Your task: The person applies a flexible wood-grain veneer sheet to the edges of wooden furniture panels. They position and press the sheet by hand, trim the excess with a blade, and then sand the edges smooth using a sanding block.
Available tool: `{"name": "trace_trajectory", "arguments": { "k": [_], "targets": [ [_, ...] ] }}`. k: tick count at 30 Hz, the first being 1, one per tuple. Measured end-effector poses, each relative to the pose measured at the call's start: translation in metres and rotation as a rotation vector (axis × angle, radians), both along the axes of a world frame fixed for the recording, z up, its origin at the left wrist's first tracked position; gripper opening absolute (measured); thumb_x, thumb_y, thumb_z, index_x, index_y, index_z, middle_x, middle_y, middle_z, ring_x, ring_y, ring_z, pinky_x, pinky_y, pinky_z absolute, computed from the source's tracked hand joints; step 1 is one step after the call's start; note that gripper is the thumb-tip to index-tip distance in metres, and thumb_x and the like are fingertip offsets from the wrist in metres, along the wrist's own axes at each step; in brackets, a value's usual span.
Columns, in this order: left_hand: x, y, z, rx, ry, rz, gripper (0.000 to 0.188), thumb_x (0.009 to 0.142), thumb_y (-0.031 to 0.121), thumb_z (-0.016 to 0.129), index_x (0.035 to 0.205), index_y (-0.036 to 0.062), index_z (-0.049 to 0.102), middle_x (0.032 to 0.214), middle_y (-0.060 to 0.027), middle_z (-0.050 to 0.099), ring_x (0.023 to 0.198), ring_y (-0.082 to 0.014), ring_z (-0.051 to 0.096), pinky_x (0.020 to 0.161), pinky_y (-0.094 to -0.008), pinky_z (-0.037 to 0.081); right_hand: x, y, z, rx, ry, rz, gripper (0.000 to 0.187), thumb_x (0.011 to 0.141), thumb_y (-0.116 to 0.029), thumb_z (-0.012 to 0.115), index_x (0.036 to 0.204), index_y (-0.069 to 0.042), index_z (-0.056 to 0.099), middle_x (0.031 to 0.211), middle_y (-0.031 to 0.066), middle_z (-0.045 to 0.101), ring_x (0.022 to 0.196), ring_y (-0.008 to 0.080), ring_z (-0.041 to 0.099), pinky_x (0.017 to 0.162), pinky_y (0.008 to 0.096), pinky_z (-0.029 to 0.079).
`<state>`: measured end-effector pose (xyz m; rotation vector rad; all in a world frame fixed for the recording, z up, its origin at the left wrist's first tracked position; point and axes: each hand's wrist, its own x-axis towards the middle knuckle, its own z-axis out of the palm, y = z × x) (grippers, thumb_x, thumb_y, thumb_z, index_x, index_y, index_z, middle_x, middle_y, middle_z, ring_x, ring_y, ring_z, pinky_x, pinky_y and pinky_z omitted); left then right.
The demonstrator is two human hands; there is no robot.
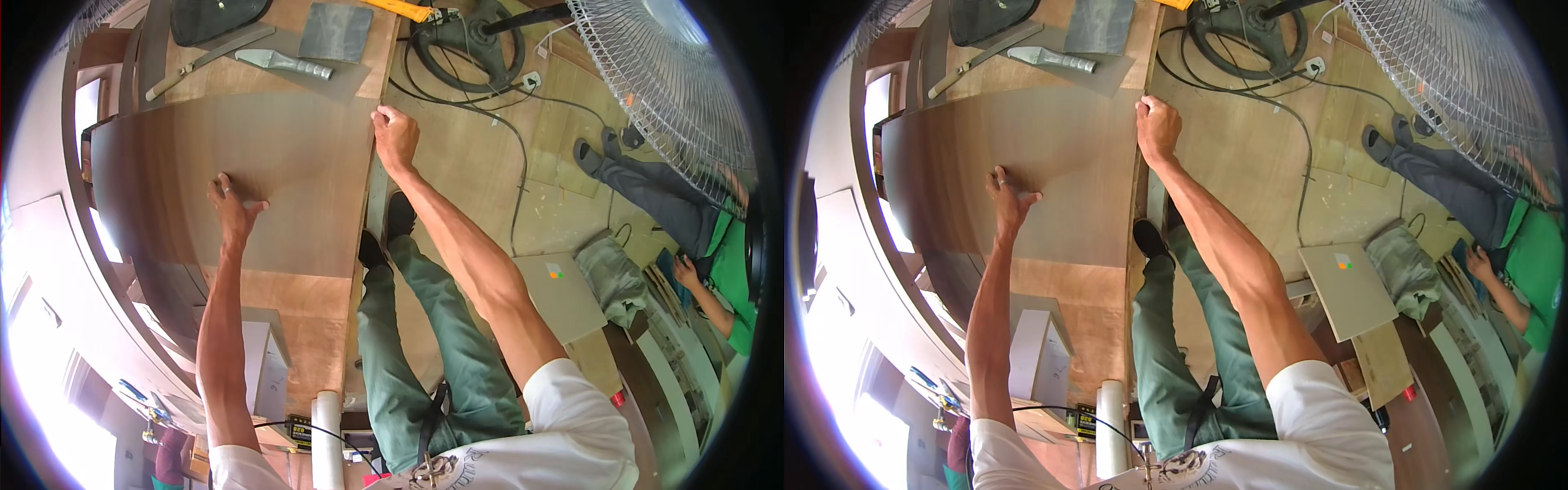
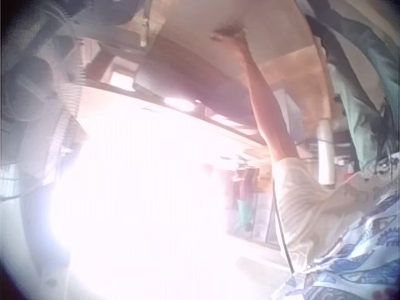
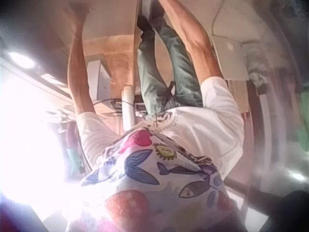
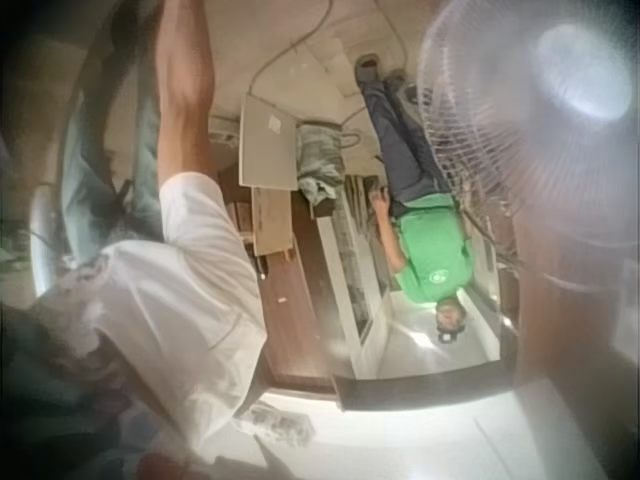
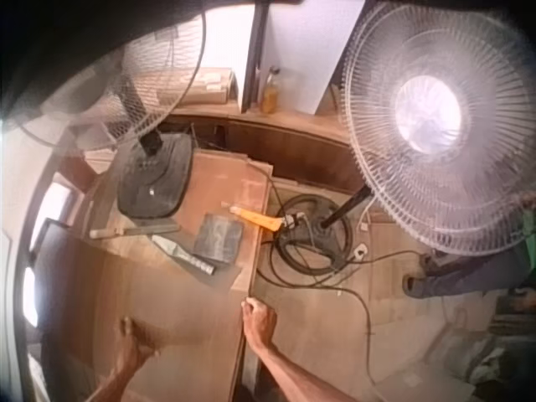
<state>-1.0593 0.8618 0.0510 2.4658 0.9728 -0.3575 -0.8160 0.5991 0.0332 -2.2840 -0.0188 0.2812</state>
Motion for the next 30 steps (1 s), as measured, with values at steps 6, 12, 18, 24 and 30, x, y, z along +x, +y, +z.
{"name": "trace_trajectory", "arguments": {
  "k": [6, 12, 18, 24, 30],
  "targets": [
    [-0.018, 0.012, -0.022, 0.088, 0.06, -0.092, 0.135, 0.062, 0.021, 0.099, 0.161, -0.0008, 0.01, 0.161, -0.0378, 0.013, 0.149, -0.0538, 0.019, 0.119, -0.0545, 0.033, -0.003, 0.001, -0.017, 0.151, 0.146, -0.158, 0.029, 0.089, -0.024, 0.073, 0.104, 0.0, 0.076, 0.088, 0.0172, 0.075, 0.082, 0.0284, 0.073, 0.078, 0.0386, 0.056],
    [0.006, -0.002, 0.004, -0.024, 0.171, 0.091, 0.142, 0.057, 0.024, 0.1, 0.162, 0.0021, 0.007, 0.164, -0.0325, 0.008, 0.152, -0.0538, 0.008, 0.121, -0.0534, 0.034, -0.003, -0.002, -0.022, 0.201, 0.251, -0.191, 0.035, 0.089, -0.025, 0.076, 0.114, 0.001, 0.073, 0.087, 0.0069, 0.074, 0.073, 0.0136, 0.068, 0.07, 0.03, 0.056],
    [0.0, 0.0, 0.0, -0.033, 0.228, 0.133, 0.144, 0.055, 0.025, 0.101, 0.162, 0.0043, 0.007, 0.165, -0.0301, 0.005, 0.152, -0.0544, 0.009, 0.121, -0.0537, 0.036, 0.036, -0.001, 0.013, -0.054, 0.227, 0.022, 0.031, 0.091, -0.019, 0.073, 0.119, -0.007, 0.07, 0.097, 0.0132, 0.076, 0.086, 0.027, 0.073, 0.078, 0.0418, 0.056],
    [0.003, -0.004, 0.003, -0.037, 0.176, 0.131, 0.142, 0.058, 0.023, 0.099, 0.163, 0.0056, 0.005, 0.165, -0.0304, 0.004, 0.151, -0.0554, 0.011, 0.121, -0.0544, 0.035, 0.122, 0.043, 0.039, 0.011, -0.321, 0.223, 0.029, 0.093, -0.016, 0.07, 0.119, -0.006, 0.064, 0.104, 0.0132, 0.065, 0.096, 0.0329, 0.063, 0.087, 0.0446, 0.049],
    [0.011, 0.001, 0.012, -0.03, 0.257, 0.136, 0.139, 0.06, 0.022, 0.098, 0.162, 0.0047, 0.006, 0.164, -0.033, 0.004, 0.151, -0.0558, 0.012, 0.12, -0.0544, 0.036, 0.111, 0.151, 0.064, 0.267, -0.128, 0.509, 0.024, 0.092, -0.006, 0.064, 0.116, -0.009, 0.065, 0.097, 0.0151, 0.07, 0.097, 0.0332, 0.068, 0.08, 0.0461, 0.055]
  ]
}}
